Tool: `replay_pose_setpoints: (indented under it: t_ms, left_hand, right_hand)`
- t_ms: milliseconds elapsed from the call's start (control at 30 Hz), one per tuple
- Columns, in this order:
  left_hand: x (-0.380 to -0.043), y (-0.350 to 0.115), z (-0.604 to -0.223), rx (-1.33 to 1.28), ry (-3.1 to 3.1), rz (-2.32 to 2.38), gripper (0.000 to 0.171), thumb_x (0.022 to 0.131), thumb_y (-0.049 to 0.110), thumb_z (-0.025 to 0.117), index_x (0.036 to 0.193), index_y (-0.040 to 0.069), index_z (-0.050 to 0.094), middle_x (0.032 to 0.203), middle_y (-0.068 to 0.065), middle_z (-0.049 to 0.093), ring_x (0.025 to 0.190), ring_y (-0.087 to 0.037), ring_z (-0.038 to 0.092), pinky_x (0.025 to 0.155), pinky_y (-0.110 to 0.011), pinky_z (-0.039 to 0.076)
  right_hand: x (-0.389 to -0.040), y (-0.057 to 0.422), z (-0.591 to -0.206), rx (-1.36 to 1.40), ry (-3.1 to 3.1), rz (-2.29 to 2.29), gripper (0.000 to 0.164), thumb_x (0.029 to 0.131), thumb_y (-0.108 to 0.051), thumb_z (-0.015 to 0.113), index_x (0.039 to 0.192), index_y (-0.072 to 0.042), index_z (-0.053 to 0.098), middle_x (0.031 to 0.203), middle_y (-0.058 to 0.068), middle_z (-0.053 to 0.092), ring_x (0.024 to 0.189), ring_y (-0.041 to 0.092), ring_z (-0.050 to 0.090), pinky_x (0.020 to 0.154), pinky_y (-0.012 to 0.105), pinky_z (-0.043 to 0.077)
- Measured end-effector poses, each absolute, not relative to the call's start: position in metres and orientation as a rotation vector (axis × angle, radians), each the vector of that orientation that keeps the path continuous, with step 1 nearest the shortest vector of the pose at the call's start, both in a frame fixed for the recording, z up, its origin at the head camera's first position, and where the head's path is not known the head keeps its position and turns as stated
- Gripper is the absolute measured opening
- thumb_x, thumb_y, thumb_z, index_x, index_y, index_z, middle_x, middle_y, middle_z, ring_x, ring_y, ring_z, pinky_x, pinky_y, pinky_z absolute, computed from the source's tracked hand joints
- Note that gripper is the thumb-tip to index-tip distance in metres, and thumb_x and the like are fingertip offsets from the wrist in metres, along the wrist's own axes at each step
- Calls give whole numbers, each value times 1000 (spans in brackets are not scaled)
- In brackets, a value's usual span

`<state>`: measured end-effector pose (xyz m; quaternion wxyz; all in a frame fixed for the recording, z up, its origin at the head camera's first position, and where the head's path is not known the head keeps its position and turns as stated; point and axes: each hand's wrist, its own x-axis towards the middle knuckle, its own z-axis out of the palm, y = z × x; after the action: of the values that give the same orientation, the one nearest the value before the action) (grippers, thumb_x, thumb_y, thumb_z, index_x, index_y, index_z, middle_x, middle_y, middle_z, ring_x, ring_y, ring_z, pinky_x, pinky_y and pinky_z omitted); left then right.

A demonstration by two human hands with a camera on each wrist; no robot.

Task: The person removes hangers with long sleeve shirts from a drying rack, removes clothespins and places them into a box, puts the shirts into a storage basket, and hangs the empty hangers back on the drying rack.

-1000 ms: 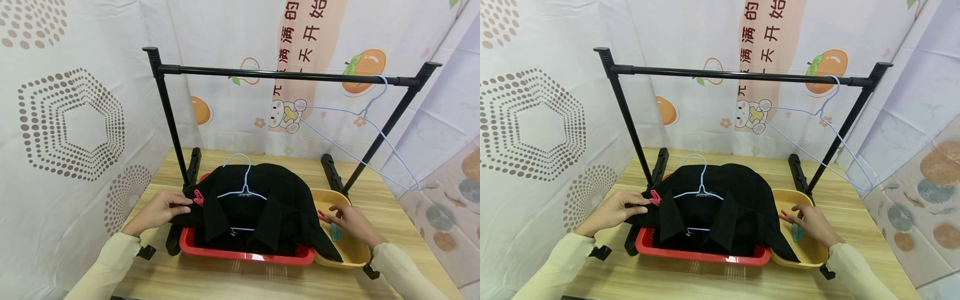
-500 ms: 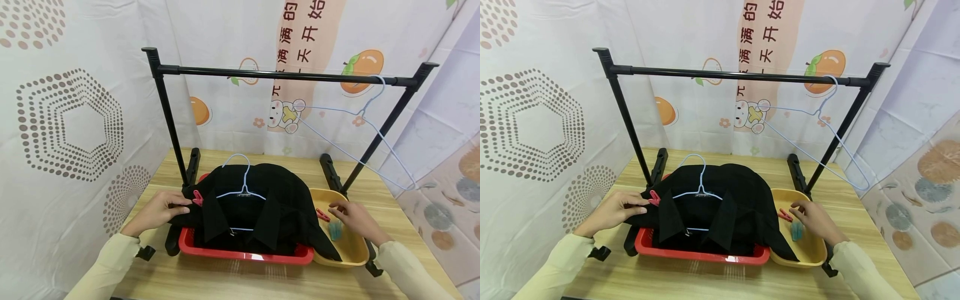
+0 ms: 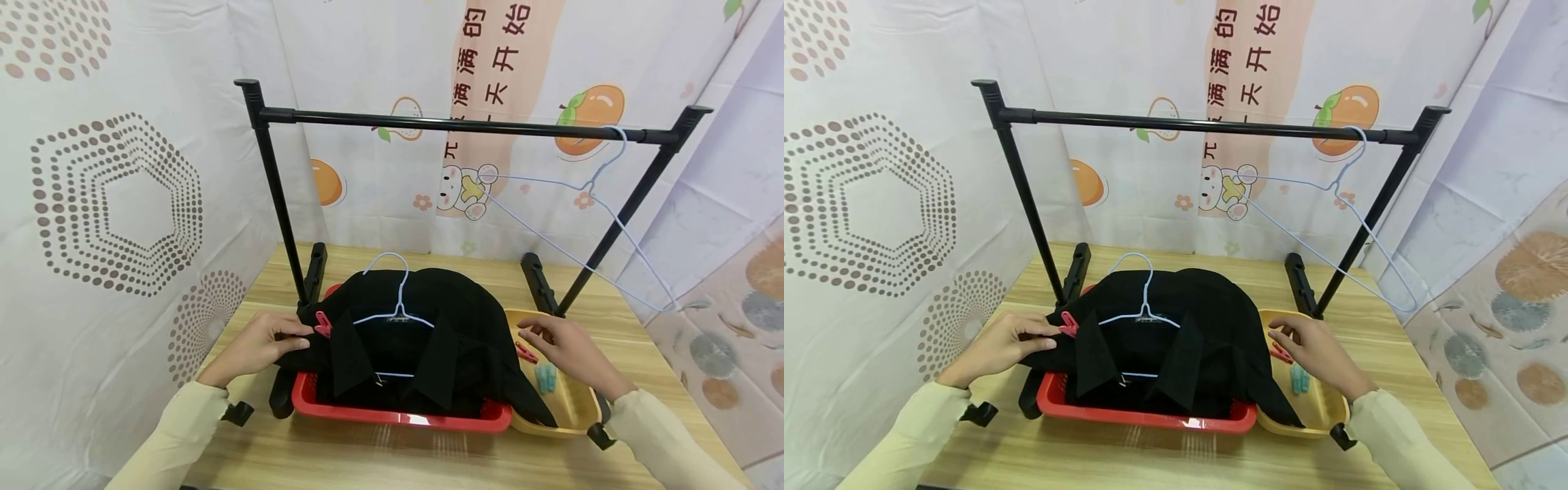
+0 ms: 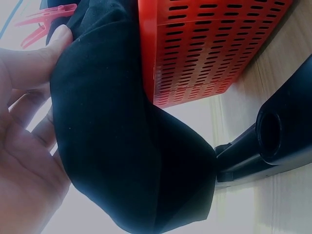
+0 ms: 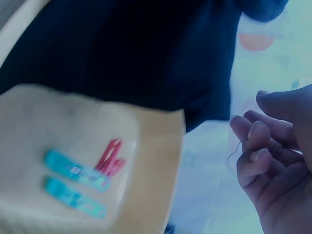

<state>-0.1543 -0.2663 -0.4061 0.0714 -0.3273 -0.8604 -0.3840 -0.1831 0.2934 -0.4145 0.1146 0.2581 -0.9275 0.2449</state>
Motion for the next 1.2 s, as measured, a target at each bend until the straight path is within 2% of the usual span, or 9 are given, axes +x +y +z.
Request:
replay_pose_setpoints:
  t_ms: [200,300,500,833,1000,1200]
  left_hand:
    - [-155,-267,-407,-969,-2592,-1142,22,89,3,79,110,6,81,88,10,71,68,-5,55,59,-26,49]
    - [-154,-267,-408,-962,-2596,-1143,21,90,6,79,111,7,81,89,8,72,69,-5,56,60,-26,50]
    - [-154,-267,-406,-978,-2589,-1159,21,90,4,78,111,5,80,89,2,73,69,-5,56,59,-26,49]
    - [-154,-268,-404,-976,-2601,-1162,22,90,4,78,111,5,80,88,9,71,67,-5,54,58,-26,47]
    - [-154,-271,-405,-947,-2620,-1147,23,89,4,80,112,7,81,86,15,68,66,-5,54,58,-26,47]
    - [-158,-267,-407,-959,-2624,-1161,23,90,5,79,112,6,80,85,15,67,66,-5,52,57,-26,46]
  right_hand:
    - [-177,273,-402,792,-2660,798,15,99,-22,72,110,-13,77,62,-17,51,50,2,44,46,24,37]
    - [-173,263,-397,826,-2652,864,16,100,-23,71,112,-14,76,61,-16,52,49,2,45,46,24,39]
    - [-169,241,-384,912,-2571,883,13,98,-18,73,111,-19,76,67,-15,54,54,2,47,50,24,41]
    - [-165,197,-361,1056,-2570,926,14,99,-21,72,112,-19,75,84,-17,63,65,5,51,58,24,45]
    - [-168,175,-351,1144,-2534,967,15,100,-24,71,113,-19,75,86,-16,64,66,6,53,58,24,46]
    - [-169,164,-349,1230,-2472,992,13,100,-21,71,112,-17,75,88,-17,65,67,5,52,58,23,46]
